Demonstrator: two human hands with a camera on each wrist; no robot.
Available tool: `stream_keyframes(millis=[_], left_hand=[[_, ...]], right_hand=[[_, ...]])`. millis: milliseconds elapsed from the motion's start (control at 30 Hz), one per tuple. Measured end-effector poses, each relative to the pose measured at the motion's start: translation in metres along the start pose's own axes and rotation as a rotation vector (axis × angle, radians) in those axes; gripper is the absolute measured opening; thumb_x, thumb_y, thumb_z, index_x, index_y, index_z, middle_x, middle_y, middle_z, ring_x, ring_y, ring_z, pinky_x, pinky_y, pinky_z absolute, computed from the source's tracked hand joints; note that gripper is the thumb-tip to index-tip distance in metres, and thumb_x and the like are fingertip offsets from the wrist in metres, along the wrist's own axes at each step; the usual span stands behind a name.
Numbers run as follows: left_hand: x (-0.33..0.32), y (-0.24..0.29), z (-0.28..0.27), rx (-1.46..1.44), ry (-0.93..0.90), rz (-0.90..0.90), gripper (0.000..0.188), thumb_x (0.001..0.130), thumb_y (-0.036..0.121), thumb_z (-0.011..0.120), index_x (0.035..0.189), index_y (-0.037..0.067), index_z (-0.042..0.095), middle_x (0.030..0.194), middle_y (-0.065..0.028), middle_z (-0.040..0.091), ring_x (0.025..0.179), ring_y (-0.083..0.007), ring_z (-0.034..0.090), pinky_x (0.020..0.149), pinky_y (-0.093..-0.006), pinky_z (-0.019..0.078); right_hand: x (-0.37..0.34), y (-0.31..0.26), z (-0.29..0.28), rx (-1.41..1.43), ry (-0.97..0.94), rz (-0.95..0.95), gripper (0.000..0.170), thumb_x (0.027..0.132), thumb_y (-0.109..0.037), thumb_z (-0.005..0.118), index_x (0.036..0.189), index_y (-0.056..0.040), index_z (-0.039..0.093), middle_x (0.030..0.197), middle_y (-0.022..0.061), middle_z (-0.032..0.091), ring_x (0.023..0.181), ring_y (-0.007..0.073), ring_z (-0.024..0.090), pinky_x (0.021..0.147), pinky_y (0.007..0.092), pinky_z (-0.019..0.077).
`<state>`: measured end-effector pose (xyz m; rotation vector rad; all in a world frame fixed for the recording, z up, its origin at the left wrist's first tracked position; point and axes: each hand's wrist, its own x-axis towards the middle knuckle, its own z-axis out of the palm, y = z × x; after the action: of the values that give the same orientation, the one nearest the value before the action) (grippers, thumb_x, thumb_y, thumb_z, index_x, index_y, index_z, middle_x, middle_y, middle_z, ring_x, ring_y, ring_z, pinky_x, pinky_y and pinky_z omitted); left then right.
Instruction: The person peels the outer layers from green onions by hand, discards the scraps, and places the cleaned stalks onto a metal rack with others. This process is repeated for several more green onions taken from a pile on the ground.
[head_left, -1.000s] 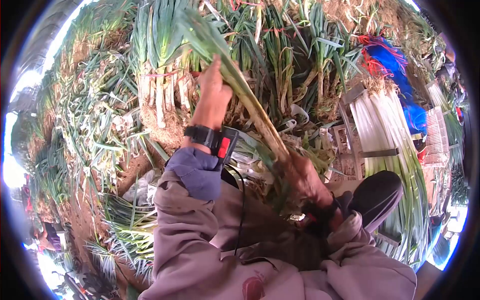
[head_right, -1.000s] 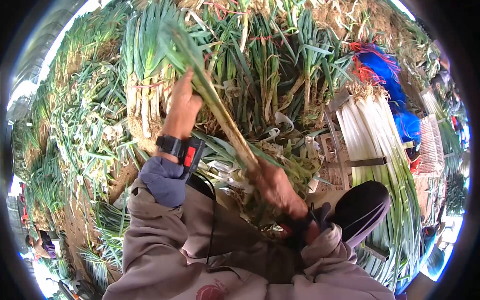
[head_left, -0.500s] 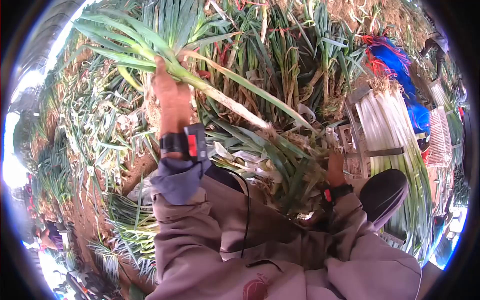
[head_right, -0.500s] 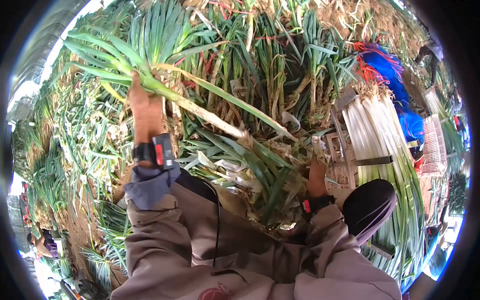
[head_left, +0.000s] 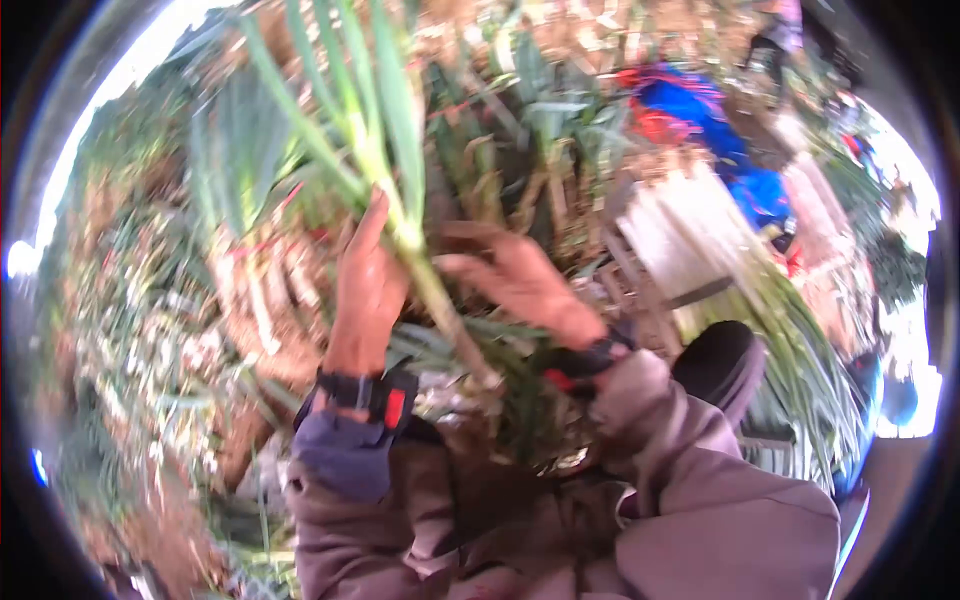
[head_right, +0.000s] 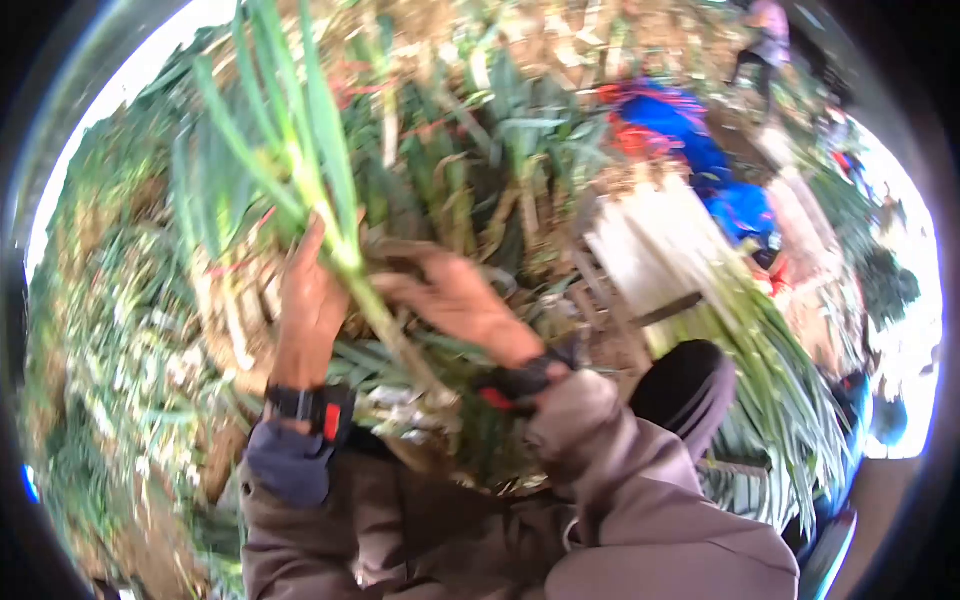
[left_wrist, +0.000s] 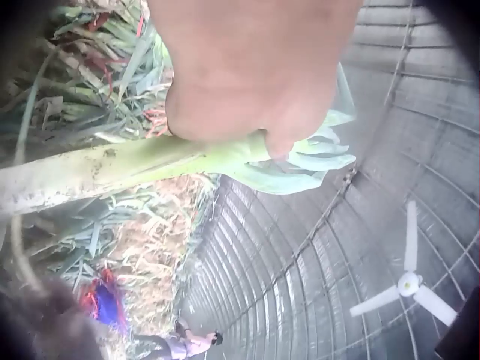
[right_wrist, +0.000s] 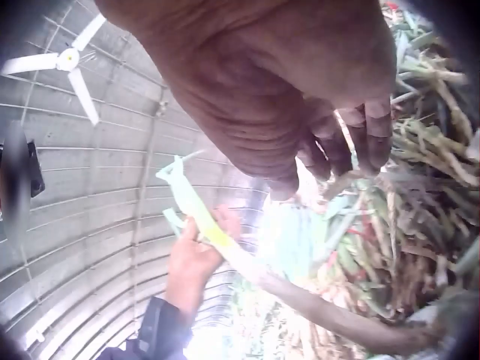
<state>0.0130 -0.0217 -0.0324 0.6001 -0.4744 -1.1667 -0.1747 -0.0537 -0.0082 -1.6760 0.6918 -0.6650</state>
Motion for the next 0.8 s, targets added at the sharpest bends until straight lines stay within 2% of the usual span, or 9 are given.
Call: stream_keyframes(millis=[67,100,200,233,267,467,633,733,800], left_hand=[[-0.001,-0.017,0.009,0.120,-0.046,-0.014,0.047,0.098,0.028,0.063,0.135,0.001,0.052,0.126,-0.0125,0.062,0.115,-0.0247,0.060,0.099,-0.0404,0.0474],[-0.004,-0.019,0.019,0.070,-0.011,-0.061,0.048,0.099,0.030,0.062,0.135,0.000,0.052,0.126,-0.0125,0.062,0.113,-0.0239,0.060,0.099,-0.0399,0.0474],[-0.001,-0.017,0.040,0.063,0.001,-0.019,0.046,0.101,0.028,0.059,0.137,0.000,0.050,0.122,-0.0118,0.062,0.106,-0.0221,0.062,0.092,-0.0365,0.0513],[0.007,-0.026,0.033,0.073,0.022,0.092,0.045,0.100,0.025,0.062,0.136,0.000,0.051,0.121,-0.0117,0.063,0.106,-0.0214,0.062,0.092,-0.0357,0.0514],[0.015,-0.024,0.018,0.033,-0.021,-0.019,0.041,0.099,0.023,0.063,0.134,0.003,0.053,0.120,-0.0100,0.064,0.105,-0.0205,0.062,0.091,-0.0354,0.0517],[0.013,-0.013,0.029,0.211,0.065,0.147,0.035,0.098,0.027,0.065,0.125,0.005,0.058,0.104,-0.0066,0.063,0.091,-0.0141,0.061,0.080,-0.0289,0.0537],[0.035,0.031,0.004,0.149,0.368,0.267,0.037,0.096,0.027,0.068,0.122,0.002,0.061,0.103,-0.0079,0.064,0.086,-0.0138,0.059,0.075,-0.0267,0.0525],[0.051,0.046,-0.052,0.102,0.156,0.266,0.039,0.095,0.029,0.071,0.121,0.002,0.062,0.102,-0.0030,0.063,0.091,-0.0123,0.058,0.080,-0.0275,0.0509],[0.042,0.048,-0.035,0.147,0.235,0.309,0.039,0.096,0.028,0.069,0.122,0.001,0.060,0.103,-0.0027,0.063,0.093,-0.0121,0.058,0.082,-0.0285,0.0504]], right_hand=[[0.031,0.024,0.001,-0.112,0.170,-0.400,0.033,0.088,-0.022,0.076,0.109,0.0008,0.067,0.098,0.0143,0.068,0.088,0.0203,0.066,0.078,0.0345,0.0537],[0.036,0.026,0.002,-0.162,0.284,-0.409,0.029,0.086,-0.021,0.078,0.101,0.0008,0.068,0.091,0.0111,0.066,0.086,0.0156,0.063,0.076,0.0327,0.0528],[0.035,0.028,0.001,0.116,0.245,-0.412,0.022,0.085,-0.015,0.080,0.097,-0.0019,0.066,0.094,0.0075,0.067,0.089,0.0131,0.060,0.082,0.0323,0.0508],[0.033,0.026,0.001,0.126,0.257,-0.383,0.021,0.086,-0.015,0.078,0.096,-0.0013,0.065,0.094,0.0084,0.067,0.090,0.0140,0.060,0.083,0.0316,0.0499],[0.033,0.027,0.000,0.083,0.278,-0.377,0.022,0.087,-0.015,0.077,0.095,-0.0002,0.064,0.092,0.0108,0.066,0.088,0.0158,0.060,0.082,0.0322,0.0497],[0.017,0.024,0.001,0.061,0.226,-0.468,0.023,0.087,-0.016,0.074,0.095,0.0013,0.061,0.088,0.0154,0.063,0.083,0.0180,0.058,0.075,0.0354,0.0491],[-0.043,0.054,-0.019,-0.052,0.036,-0.117,0.030,0.086,-0.022,0.072,0.104,-0.0002,0.061,0.086,0.0192,0.065,0.079,0.0254,0.062,0.076,0.0391,0.0502],[-0.078,0.142,-0.034,-0.635,-0.082,0.079,0.030,0.087,-0.027,0.068,0.106,-0.0041,0.063,0.091,0.0210,0.067,0.087,0.0374,0.066,0.077,0.0438,0.0530],[-0.110,0.192,-0.046,-0.628,-0.126,0.084,0.032,0.088,-0.029,0.067,0.109,-0.0053,0.062,0.093,0.0215,0.067,0.090,0.0393,0.066,0.077,0.0457,0.0532]])
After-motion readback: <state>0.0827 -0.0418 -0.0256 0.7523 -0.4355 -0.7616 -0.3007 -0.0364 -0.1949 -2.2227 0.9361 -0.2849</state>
